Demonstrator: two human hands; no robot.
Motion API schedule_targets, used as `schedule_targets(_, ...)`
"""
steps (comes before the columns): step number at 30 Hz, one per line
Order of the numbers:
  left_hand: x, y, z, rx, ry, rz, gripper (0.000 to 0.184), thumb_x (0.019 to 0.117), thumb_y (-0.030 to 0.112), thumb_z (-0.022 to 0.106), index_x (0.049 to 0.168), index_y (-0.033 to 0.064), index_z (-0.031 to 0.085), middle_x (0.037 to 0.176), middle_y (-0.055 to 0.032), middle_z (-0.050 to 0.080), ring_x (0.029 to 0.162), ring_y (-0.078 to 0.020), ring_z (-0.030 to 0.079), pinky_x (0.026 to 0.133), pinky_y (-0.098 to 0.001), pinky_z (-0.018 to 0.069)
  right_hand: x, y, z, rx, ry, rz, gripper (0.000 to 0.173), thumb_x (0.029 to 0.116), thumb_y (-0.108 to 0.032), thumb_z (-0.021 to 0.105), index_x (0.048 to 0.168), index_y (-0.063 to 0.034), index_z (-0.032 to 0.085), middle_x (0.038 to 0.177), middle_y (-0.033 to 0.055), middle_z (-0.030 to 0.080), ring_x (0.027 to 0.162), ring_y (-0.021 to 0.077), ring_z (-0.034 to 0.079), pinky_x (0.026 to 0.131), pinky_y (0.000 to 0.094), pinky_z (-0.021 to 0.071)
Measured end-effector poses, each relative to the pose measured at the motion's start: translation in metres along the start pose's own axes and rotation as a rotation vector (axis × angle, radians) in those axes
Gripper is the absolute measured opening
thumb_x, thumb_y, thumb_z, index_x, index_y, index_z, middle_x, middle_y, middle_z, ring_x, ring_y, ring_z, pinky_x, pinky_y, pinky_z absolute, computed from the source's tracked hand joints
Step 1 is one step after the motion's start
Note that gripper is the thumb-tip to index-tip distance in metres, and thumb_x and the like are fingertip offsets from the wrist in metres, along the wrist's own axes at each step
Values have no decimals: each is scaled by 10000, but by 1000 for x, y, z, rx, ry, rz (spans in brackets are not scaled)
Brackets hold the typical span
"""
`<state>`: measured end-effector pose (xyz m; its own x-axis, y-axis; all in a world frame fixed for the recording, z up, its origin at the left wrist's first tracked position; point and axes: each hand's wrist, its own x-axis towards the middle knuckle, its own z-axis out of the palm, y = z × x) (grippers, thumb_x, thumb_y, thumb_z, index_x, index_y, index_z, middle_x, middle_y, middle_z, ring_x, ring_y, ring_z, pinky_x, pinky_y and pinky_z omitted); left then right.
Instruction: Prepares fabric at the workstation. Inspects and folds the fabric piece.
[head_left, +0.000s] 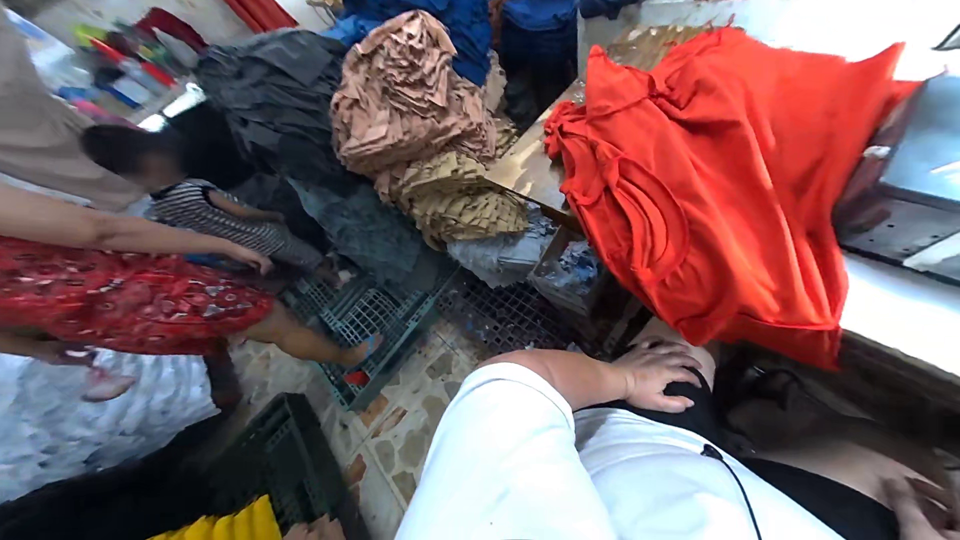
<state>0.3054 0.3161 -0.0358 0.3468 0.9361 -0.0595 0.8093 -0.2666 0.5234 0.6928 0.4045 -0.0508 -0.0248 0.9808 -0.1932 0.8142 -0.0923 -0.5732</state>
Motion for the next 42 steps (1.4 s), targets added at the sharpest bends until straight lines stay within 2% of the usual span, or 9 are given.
schedule_targets(3, 0, -1, -1, -13, 3, 9, 405, 964, 463, 607, 1292, 244, 699, 1524, 12, 535, 1519, -239, 333, 1245, -557, 204, -1, 1, 1, 27, 14, -11, 518, 1000, -394, 635, 1310, 21, 638, 1137, 252, 692, 1018, 285, 678, 955, 451, 528)
schedule_targets(10, -2, -4, 0, -55, 12, 15, 408, 967, 463, 594, 1284, 230, 701, 1517, 1, 542, 1519, -238, 331, 1253, -541, 181, 0, 5, 2, 8, 23, -42, 514, 993, -385, 651, 1313, 17, 641, 1122, 275, 696, 1033, 380, 672, 961, 567, 502)
schedule_targets(14, -3, -5, 0, -48, 16, 10, 416, 960, 480, 593, 1286, 247, 701, 1517, 6, 542, 1517, -237, 335, 1246, -548, 190, 1, 6, 5, -15, 51, -51, 479, 992, -367, 658, 1301, -1, 658, 1114, 260, 703, 1007, 356, 682, 946, 557, 512)
schedule_targets(18, -2, -4, -1, -63, -7, -4, 415, 964, 482, 589, 1292, 251, 697, 1533, 12, 524, 1530, -231, 310, 1250, -564, 179, 0, 3, 3, -38, 47, -64, 474, 1002, -365, 642, 1287, 13, 657, 1113, 274, 700, 1022, 389, 681, 953, 588, 506)
schedule_targets(30, -1, -5, -2, -69, -2, 12, 427, 969, 481, 578, 1304, 242, 691, 1529, 12, 528, 1527, -219, 314, 1253, -548, 159, 1, 6, 4, -32, 56, -44, 494, 987, -395, 662, 1292, -5, 657, 1075, 240, 709, 965, 335, 682, 918, 546, 519)
schedule_targets(32, -6, -6, -4, -71, -4, -2, 426, 971, 474, 577, 1310, 239, 687, 1530, 7, 527, 1527, -225, 313, 1254, -547, 154, 0, 2, 6, -33, 54, -54, 483, 991, -387, 655, 1290, -8, 658, 1105, 250, 705, 1005, 357, 685, 936, 563, 518)
schedule_targets(35, -16, -1, -8, -82, 22, -16, 411, 983, 454, 592, 1310, 225, 689, 1529, 13, 533, 1523, -216, 327, 1263, -518, 174, -9, -18, 2, -20, 16, -37, 440, 1004, -295, 654, 1313, 18, 639, 1189, 298, 683, 1127, 456, 660, 998, 667, 478)
schedule_targets(39, -8, 2, -6, -86, 21, -26, 411, 984, 447, 570, 1317, 237, 686, 1535, 22, 528, 1524, -214, 329, 1265, -549, 145, -8, -38, -15, -85, -86, 80, 466, 1008, -353, 620, 1376, -67, 619, 1263, 200, 688, 1199, 374, 650, 1047, 606, 483)
schedule_targets(42, -6, 0, -3, -67, 48, -9, 422, 975, 456, 562, 1294, 219, 707, 1514, 5, 553, 1511, -255, 355, 1248, -581, 172, -4, -43, -23, -110, -168, 121, 483, 995, -390, 613, 1372, -88, 614, 1313, 186, 661, 1228, 375, 631, 1039, 627, 477)
